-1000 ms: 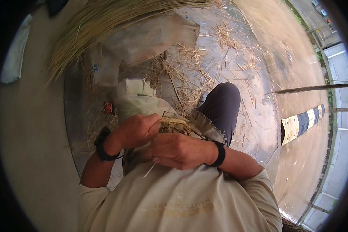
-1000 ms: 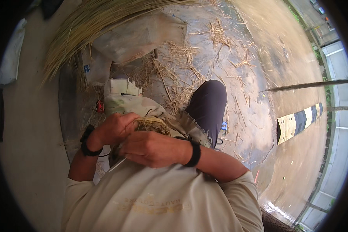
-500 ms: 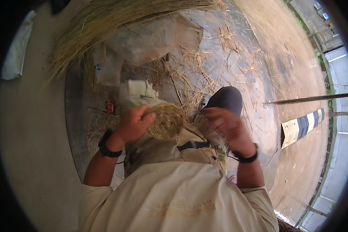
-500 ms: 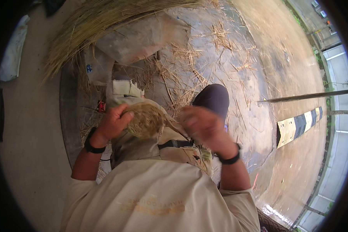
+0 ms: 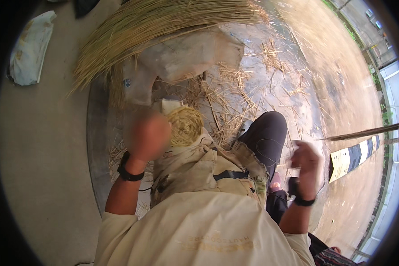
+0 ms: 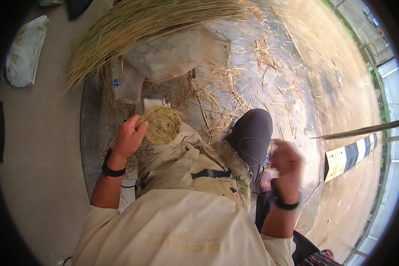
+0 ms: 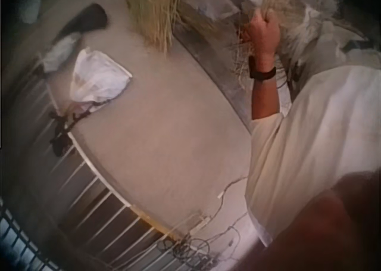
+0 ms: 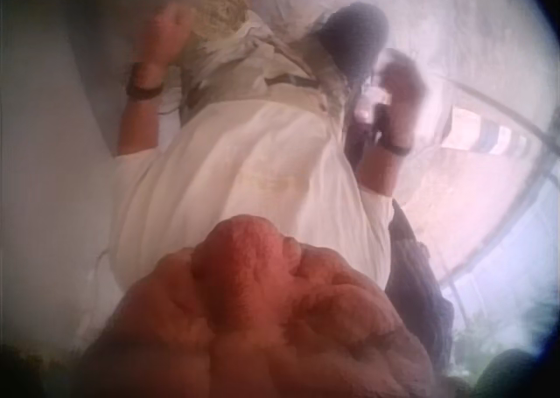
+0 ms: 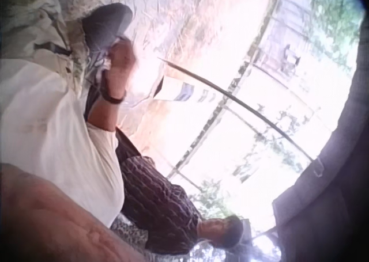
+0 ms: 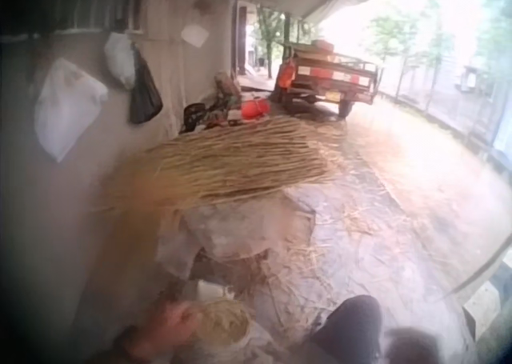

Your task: Sewing coils of straw together using a needle to create a round mat or base.

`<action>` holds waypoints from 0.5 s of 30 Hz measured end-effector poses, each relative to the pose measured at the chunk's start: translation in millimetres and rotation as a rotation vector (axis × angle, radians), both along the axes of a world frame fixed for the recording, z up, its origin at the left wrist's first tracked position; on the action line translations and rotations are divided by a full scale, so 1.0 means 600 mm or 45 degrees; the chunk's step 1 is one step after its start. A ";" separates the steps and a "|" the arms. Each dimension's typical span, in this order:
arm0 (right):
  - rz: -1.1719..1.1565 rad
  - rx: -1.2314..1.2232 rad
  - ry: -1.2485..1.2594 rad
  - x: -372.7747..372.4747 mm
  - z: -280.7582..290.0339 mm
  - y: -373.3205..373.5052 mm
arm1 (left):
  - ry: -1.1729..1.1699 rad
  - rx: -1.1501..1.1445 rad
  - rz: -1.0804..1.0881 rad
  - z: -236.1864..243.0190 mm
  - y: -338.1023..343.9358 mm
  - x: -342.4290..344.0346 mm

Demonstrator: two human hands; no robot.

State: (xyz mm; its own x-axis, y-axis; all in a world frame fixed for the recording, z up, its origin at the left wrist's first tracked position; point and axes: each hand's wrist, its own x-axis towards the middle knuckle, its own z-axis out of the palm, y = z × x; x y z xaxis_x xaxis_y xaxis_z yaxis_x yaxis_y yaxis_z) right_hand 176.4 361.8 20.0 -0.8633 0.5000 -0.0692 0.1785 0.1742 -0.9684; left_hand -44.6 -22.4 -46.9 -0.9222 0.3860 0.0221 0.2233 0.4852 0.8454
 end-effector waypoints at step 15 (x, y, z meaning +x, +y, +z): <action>0.814 0.340 0.112 -0.134 -0.053 -0.235 | -0.005 -0.020 -0.134 0.032 0.051 0.064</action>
State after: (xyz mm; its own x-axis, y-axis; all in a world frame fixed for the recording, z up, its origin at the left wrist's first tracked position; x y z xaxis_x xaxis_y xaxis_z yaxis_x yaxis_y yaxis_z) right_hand 95.9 221.0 -12.0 -0.9906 -0.1181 0.0694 -0.1159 0.4530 -0.8839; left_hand -6.3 8.5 -27.6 -0.8765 0.4812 0.0119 0.2706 0.4723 0.8389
